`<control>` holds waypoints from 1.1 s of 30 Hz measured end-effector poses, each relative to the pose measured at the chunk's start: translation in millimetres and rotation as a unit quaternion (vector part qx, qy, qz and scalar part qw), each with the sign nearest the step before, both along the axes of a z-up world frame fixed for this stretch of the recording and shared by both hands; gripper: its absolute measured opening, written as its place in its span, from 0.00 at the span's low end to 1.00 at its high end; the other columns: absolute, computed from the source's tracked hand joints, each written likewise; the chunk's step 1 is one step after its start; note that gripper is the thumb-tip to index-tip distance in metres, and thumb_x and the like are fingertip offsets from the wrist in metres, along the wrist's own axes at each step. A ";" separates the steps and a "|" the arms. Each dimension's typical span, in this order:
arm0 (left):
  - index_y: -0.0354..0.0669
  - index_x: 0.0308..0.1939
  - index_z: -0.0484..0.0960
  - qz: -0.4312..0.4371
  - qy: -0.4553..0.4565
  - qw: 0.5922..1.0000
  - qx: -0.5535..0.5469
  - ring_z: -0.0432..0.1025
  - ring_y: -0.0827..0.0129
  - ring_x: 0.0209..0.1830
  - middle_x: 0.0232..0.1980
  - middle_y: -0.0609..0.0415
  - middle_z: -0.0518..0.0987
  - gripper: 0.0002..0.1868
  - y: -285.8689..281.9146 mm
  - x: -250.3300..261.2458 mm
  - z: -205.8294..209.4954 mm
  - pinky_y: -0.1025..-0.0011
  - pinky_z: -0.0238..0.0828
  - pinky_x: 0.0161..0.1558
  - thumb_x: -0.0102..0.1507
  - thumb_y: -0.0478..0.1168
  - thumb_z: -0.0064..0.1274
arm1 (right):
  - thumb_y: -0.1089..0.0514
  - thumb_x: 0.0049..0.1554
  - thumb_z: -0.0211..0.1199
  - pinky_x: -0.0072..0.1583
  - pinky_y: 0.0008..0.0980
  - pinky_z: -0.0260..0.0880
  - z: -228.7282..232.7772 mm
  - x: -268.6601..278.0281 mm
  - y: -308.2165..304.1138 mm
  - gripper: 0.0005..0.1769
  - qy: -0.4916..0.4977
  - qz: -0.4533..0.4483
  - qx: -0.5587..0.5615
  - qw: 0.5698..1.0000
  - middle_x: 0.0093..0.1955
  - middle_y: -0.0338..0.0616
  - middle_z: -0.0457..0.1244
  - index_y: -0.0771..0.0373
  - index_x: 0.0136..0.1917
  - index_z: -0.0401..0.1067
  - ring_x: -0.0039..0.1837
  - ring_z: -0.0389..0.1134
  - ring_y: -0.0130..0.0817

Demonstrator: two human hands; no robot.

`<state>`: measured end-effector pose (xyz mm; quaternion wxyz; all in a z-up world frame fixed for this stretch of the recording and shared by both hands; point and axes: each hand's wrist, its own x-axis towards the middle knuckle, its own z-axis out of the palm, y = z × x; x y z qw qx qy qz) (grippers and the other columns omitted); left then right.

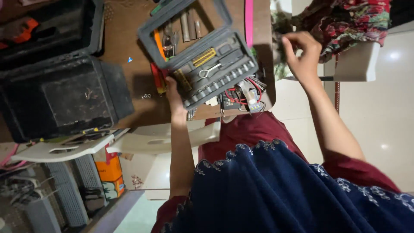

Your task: The person opens a toolbox and removes various tools, including screwdrivers and sockets, placing them on the table. They then sort the tools and place them back into designated slots within the toolbox and a smaller orange case, organizing them by type.

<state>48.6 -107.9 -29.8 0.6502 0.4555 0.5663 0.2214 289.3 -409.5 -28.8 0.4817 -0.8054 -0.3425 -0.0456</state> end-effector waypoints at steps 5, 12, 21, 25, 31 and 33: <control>0.33 0.68 0.73 0.029 -0.047 0.998 -0.043 0.70 0.49 0.65 0.66 0.36 0.73 0.43 21.2 -37.8 -33.4 0.50 0.68 0.65 0.67 0.69 0.51 | 0.69 0.53 0.69 0.53 0.43 0.71 -61.2 -36.9 -4.0 0.11 0.142 0.109 -0.180 0.967 0.46 0.54 0.70 0.64 0.51 0.80 0.49 0.71 0.53; 0.29 0.68 0.71 0.049 -0.072 0.996 -0.012 0.66 0.52 0.67 0.68 0.35 0.71 0.42 14.3 -51.8 -58.7 0.49 0.61 0.71 0.68 0.64 0.55 | 0.60 0.53 0.71 0.58 0.43 0.73 -39.9 -50.6 22.4 0.15 -0.046 0.189 -0.337 0.921 0.54 0.52 0.69 0.63 0.54 0.78 0.60 0.71 0.50; 0.30 0.67 0.72 -0.024 -0.167 0.984 -0.055 0.71 0.61 0.59 0.66 0.40 0.75 0.39 13.1 -65.4 -41.4 0.67 0.67 0.60 0.66 0.62 0.44 | 0.71 0.67 0.60 0.56 0.34 0.65 9.9 -47.3 -12.0 0.14 0.220 0.073 -0.067 0.970 0.57 0.51 0.60 0.76 0.65 0.69 0.55 0.61 0.40; 0.34 0.66 0.73 -0.044 -0.061 0.997 -0.029 0.68 0.57 0.66 0.68 0.42 0.75 0.50 8.0 -51.4 -11.5 0.61 0.64 0.64 0.57 0.73 0.43 | 0.69 0.65 0.63 0.56 0.24 0.69 49.1 -68.8 26.6 0.17 0.378 0.076 0.035 0.922 0.51 0.40 0.65 0.62 0.66 0.71 0.49 0.65 0.26; 0.32 0.73 0.66 -0.043 -0.061 0.997 -0.006 0.52 0.41 0.78 0.76 0.31 0.62 0.52 -5.1 -34.9 15.0 0.45 0.47 0.76 0.63 0.73 0.50 | 0.71 0.53 0.75 0.55 0.23 0.74 90.5 -109.1 109.2 0.19 0.374 0.157 0.054 0.912 0.45 0.42 0.69 0.69 0.57 0.75 0.47 0.69 0.20; 0.37 0.72 0.69 -0.070 -0.058 0.996 0.010 0.57 0.43 0.77 0.73 0.36 0.67 0.48 1.3 -37.0 -7.9 0.48 0.51 0.76 0.64 0.73 0.50 | 0.64 0.53 0.80 0.58 0.35 0.70 87.1 -109.3 123.2 0.15 0.210 0.180 -0.015 0.961 0.44 0.48 0.71 0.64 0.52 0.79 0.50 0.70 0.32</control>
